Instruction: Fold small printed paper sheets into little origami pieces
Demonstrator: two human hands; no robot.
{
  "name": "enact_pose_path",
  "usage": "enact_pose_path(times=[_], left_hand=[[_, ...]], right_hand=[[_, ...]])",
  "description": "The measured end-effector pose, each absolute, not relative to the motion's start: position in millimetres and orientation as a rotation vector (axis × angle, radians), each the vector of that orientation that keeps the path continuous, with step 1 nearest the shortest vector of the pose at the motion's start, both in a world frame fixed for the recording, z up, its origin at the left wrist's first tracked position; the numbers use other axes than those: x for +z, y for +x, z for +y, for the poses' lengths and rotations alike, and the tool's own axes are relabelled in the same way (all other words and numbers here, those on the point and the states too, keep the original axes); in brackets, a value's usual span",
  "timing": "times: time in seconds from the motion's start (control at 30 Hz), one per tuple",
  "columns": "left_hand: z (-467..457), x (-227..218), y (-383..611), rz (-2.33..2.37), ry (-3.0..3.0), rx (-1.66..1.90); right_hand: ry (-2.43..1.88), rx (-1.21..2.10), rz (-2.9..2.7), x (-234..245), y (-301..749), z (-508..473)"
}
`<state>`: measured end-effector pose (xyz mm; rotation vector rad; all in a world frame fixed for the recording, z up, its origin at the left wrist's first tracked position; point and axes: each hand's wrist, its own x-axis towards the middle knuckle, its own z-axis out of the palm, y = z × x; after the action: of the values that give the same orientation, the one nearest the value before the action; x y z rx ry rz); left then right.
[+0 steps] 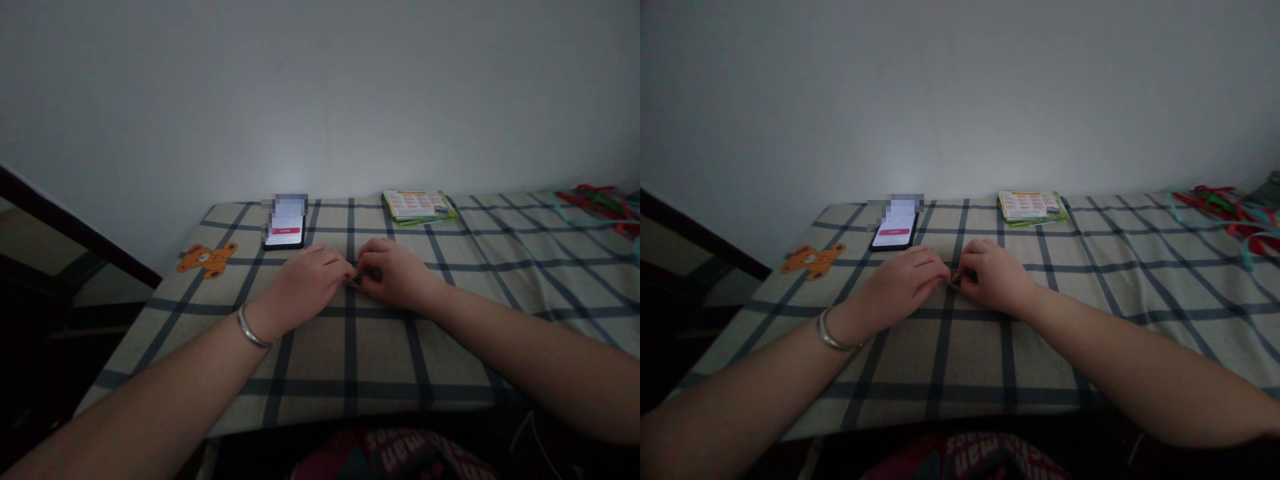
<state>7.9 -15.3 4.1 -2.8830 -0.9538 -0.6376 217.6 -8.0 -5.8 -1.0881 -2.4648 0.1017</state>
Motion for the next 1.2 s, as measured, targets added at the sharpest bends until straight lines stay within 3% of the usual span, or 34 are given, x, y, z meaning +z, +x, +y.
enact_pose_path(times=[0.97, 1.2], left_hand=[[-14.5, 3.2, 6.1, -1.015, -2.945, -0.615], [-14.1, 3.7, 3.7, -1.025, -2.951, -0.566]], right_hand=[[-1.051, 0.125, -2.505, -3.6, 223.1, -4.7], [-0.972, 0.312, -2.490, -3.6, 235.4, 5.9]])
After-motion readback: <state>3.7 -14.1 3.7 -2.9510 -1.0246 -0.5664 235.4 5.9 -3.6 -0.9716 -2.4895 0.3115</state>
